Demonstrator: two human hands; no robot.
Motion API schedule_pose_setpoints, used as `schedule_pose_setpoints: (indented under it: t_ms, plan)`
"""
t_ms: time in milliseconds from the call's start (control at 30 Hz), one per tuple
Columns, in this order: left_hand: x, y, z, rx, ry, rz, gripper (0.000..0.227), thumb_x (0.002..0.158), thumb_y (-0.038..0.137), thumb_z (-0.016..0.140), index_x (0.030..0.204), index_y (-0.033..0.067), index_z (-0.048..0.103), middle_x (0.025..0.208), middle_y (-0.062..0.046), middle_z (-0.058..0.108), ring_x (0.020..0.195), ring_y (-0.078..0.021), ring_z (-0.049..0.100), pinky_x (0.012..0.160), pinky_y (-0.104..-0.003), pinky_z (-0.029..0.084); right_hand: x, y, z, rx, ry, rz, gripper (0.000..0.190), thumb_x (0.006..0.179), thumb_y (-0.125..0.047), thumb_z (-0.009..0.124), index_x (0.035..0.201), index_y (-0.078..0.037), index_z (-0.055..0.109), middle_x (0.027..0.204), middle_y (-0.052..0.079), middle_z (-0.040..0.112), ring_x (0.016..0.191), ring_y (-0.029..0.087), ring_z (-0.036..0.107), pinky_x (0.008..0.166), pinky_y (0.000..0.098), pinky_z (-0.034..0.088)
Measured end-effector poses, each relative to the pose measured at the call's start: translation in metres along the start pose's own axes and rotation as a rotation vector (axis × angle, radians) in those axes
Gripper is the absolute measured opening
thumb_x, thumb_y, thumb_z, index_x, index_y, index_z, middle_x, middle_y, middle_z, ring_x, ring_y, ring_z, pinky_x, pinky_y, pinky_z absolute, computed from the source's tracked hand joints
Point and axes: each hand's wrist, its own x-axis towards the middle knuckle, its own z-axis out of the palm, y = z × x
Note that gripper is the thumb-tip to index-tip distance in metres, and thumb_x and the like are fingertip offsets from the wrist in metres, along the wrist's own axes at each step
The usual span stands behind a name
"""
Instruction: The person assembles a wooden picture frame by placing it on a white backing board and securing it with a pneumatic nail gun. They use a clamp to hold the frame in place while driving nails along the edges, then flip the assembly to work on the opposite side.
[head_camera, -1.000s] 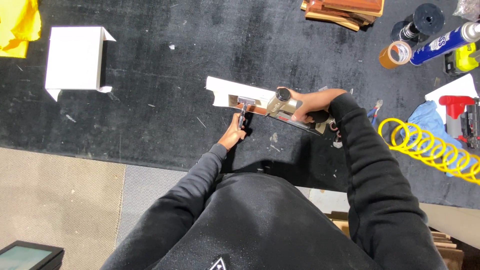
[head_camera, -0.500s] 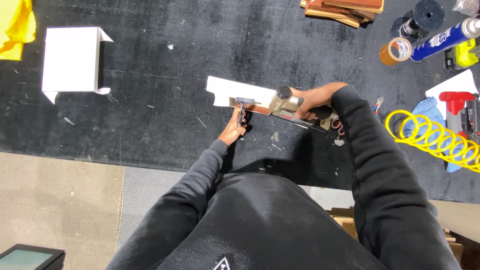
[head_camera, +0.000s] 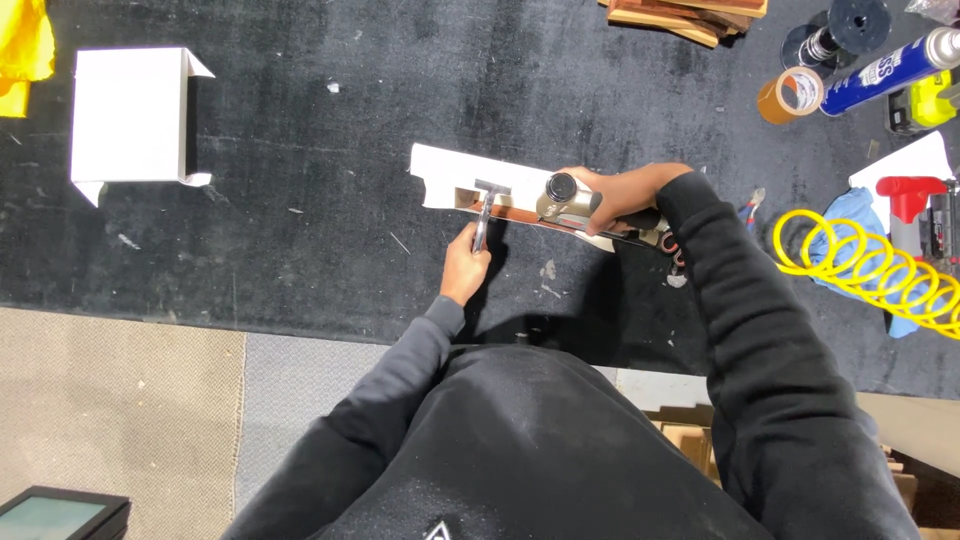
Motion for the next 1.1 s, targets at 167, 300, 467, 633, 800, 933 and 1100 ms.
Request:
schedule_pose_setpoints:
  t_ms: [167, 300, 467, 633, 800, 933, 1100]
  plan:
    - [0.031, -0.046, 0.016, -0.015, 0.013, 0.243, 0.016, 0.069, 0.000, 0.052, 0.081, 0.0105, 0.057, 0.063, -0.013, 0.057, 0.063, -0.0296, 0.061, 0.065, -0.038, 0.051, 0.012, 0.004, 0.010, -0.159, 0.110, 0.090, 0.098, 0.084, -0.020, 0.069, 0.161, -0.027, 0.009, 0.068, 0.010, 0.061, 0.056, 0.023, 0.065, 0.053, 0.0386, 0.047]
    - [0.040, -0.053, 0.021, -0.117, 0.020, 0.369, 0.015, 0.066, -0.002, 0.050, 0.075, 0.0088, 0.053, 0.057, -0.013, 0.049, 0.056, -0.0276, 0.055, 0.061, -0.035, 0.050, 0.023, 0.021, 0.020, -0.290, 0.161, 0.161, 0.105, 0.079, -0.030, 0.074, 0.160, -0.032, 0.007, 0.078, 0.016, 0.068, 0.066, 0.031, 0.072, 0.063, 0.0435, 0.049]
    - [0.049, -0.063, 0.023, -0.116, 0.012, 0.420, 0.014, 0.066, -0.003, 0.051, 0.073, 0.0099, 0.051, 0.056, -0.016, 0.051, 0.054, -0.0318, 0.054, 0.058, -0.035, 0.049, 0.013, 0.008, 0.033, -0.269, 0.197, 0.172, 0.100, 0.081, -0.028, 0.072, 0.159, -0.034, 0.010, 0.092, 0.024, 0.068, 0.074, 0.034, 0.074, 0.067, 0.0462, 0.050]
    - [0.047, -0.051, 0.017, -0.106, 0.008, 0.422, 0.013, 0.065, -0.001, 0.053, 0.070, 0.0109, 0.050, 0.053, -0.013, 0.052, 0.052, -0.0317, 0.055, 0.056, -0.035, 0.049, 0.006, -0.010, 0.046, -0.223, 0.316, 0.177, 0.096, 0.081, -0.020, 0.069, 0.158, -0.033, 0.014, 0.117, 0.038, 0.064, 0.104, 0.053, 0.070, 0.085, 0.0591, 0.051]
    - [0.023, -0.052, 0.019, -0.106, 0.006, 0.289, 0.006, 0.071, 0.001, 0.051, 0.072, 0.0068, 0.052, 0.057, -0.020, 0.054, 0.054, -0.0336, 0.056, 0.057, -0.037, 0.048, -0.009, -0.031, 0.071, -0.229, 0.393, 0.201, 0.098, 0.085, -0.017, 0.066, 0.161, -0.033, 0.005, 0.122, 0.039, 0.062, 0.117, 0.054, 0.063, 0.100, 0.0610, 0.048]
    - [0.012, -0.054, 0.011, -0.094, -0.014, 0.242, 0.004, 0.071, 0.002, 0.051, 0.070, 0.0056, 0.052, 0.054, -0.018, 0.054, 0.051, -0.0333, 0.054, 0.056, -0.039, 0.048, -0.011, -0.037, 0.128, -0.212, 0.569, 0.159, 0.109, 0.079, -0.017, 0.071, 0.165, -0.030, 0.005, 0.129, 0.038, 0.060, 0.117, 0.052, 0.063, 0.100, 0.0608, 0.050]
    - [0.012, -0.063, 0.014, -0.077, -0.014, 0.236, 0.005, 0.073, 0.003, 0.052, 0.073, 0.0044, 0.056, 0.057, -0.021, 0.055, 0.055, -0.0391, 0.058, 0.057, -0.039, 0.050, 0.016, -0.017, 0.203, 0.052, 0.941, 0.146, 0.076, 0.071, -0.022, 0.083, 0.136, -0.036, 0.046, 0.110, 0.023, 0.075, 0.102, 0.043, 0.072, 0.087, 0.0529, 0.057]
